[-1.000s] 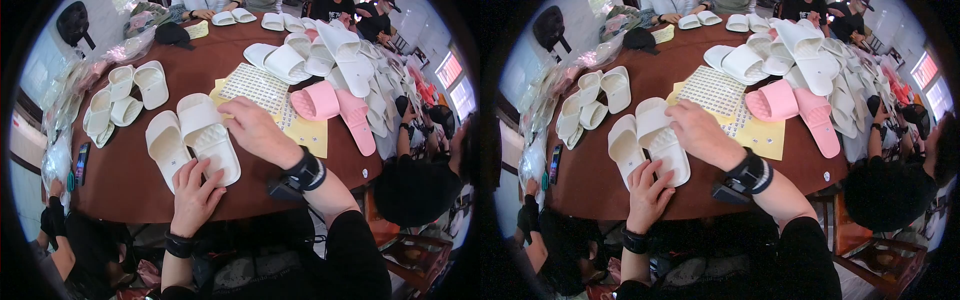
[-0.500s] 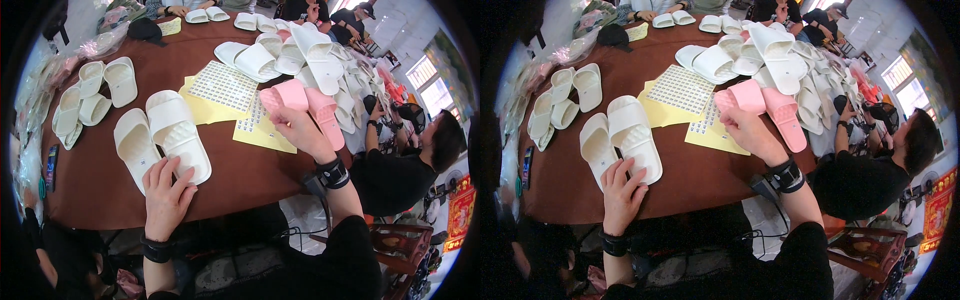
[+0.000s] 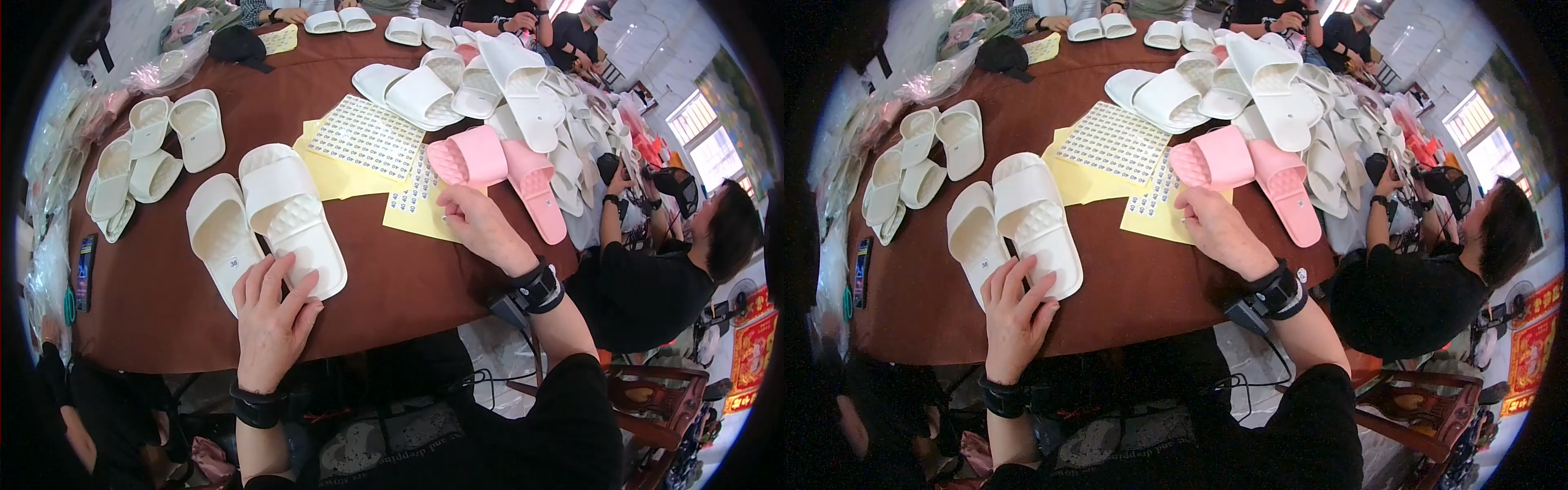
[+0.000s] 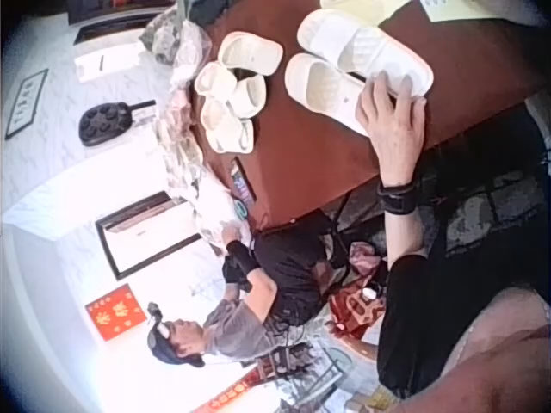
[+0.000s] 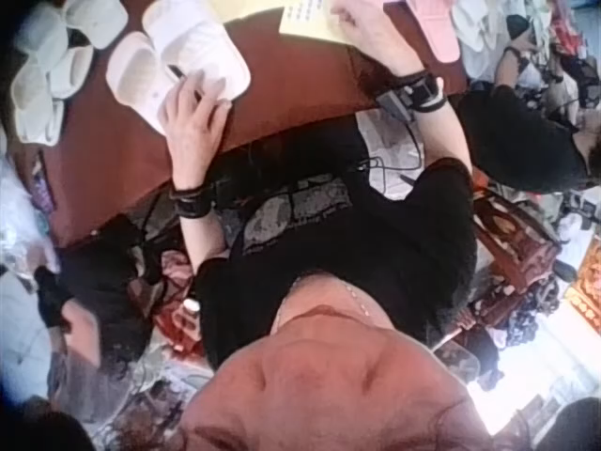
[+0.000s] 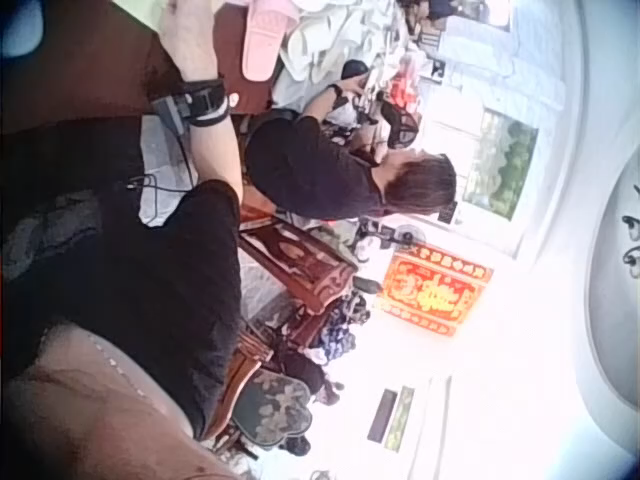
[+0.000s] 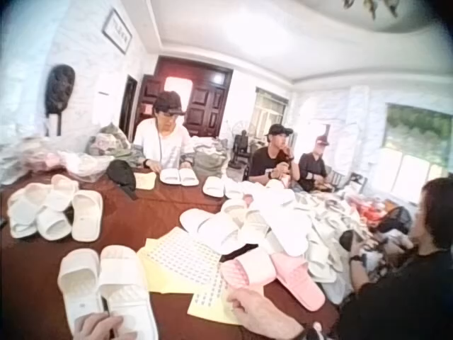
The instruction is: The recorder labels and inspects newly manufactured slippers at a work table with other workers.
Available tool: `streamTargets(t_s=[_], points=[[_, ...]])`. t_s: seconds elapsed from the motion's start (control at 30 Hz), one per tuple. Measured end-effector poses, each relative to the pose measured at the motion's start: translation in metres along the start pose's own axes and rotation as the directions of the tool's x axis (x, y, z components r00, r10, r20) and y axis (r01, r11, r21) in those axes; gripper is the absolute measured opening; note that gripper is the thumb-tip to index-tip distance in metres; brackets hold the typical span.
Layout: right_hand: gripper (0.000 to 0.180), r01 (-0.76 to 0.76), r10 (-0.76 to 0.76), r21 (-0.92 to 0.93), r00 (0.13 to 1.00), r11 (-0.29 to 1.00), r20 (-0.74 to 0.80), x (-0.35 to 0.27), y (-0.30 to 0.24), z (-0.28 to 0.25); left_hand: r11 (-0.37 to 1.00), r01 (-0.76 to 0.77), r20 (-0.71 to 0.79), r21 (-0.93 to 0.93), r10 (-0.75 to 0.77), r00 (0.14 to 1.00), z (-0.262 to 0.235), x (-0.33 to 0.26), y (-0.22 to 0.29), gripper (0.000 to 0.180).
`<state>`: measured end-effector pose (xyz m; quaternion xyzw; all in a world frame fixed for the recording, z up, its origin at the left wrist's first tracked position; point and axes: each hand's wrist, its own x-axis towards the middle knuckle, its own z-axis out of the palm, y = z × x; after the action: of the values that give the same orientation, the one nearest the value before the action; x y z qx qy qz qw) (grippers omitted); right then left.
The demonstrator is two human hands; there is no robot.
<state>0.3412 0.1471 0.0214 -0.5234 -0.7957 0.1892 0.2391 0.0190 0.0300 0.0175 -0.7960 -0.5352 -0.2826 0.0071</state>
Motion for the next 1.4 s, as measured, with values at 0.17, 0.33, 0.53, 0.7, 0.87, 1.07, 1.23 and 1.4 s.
streamTargets(t_s=[0.17, 0.33, 0.53, 0.7, 0.87, 1.07, 1.23, 1.4], points=[[0.018, 0.008, -0.008, 0.002, 1.0, 1.0, 0.002, 0.0, 0.001, 0.001, 1.0, 0.003, -0.006, -0.008, -0.003, 1.0, 0.0, 0.0, 0.0, 0.036], [0.021, 0.06, -0.058, 0.032, 0.997, 0.998, -0.053, 0.0, 0.001, 0.003, 1.0, 0.009, 0.001, -0.006, -0.009, 1.0, 0.0, 0.0, 0.0, 0.035], [0.016, -0.007, 0.008, 0.049, 1.0, 0.999, -0.014, -0.003, -0.001, -0.004, 1.0, 0.017, -0.007, -0.001, -0.017, 1.0, -0.001, 0.001, 0.001, 0.036], [0.019, -0.017, 0.018, 0.166, 1.0, 0.986, -0.006, -0.004, -0.002, -0.008, 1.0, 0.009, -0.019, 0.001, -0.009, 1.0, -0.001, 0.002, 0.002, 0.036], [0.017, 0.008, 0.002, 0.215, 0.999, 0.977, -0.043, 0.001, -0.017, -0.015, 1.0, 0.012, -0.017, 0.004, -0.012, 1.0, -0.001, 0.001, 0.0, 0.036], [0.017, 0.078, -0.092, 0.339, 0.995, 0.938, 0.024, 0.016, -0.069, -0.001, 1.0, -0.002, -0.028, -0.02, 0.002, 1.0, 0.001, -0.001, -0.003, 0.037], [0.018, 0.221, -0.294, 0.362, 0.942, 0.906, 0.161, 0.04, -0.109, 0.036, 1.0, -0.005, -0.05, -0.018, 0.004, 0.999, 0.002, -0.001, -0.004, 0.036], [0.015, 0.384, -0.437, 0.24, 0.868, 0.892, 0.236, 0.057, -0.125, 0.064, 1.0, -0.002, -0.067, -0.022, 0.0, 0.998, 0.002, -0.002, -0.006, 0.035]])
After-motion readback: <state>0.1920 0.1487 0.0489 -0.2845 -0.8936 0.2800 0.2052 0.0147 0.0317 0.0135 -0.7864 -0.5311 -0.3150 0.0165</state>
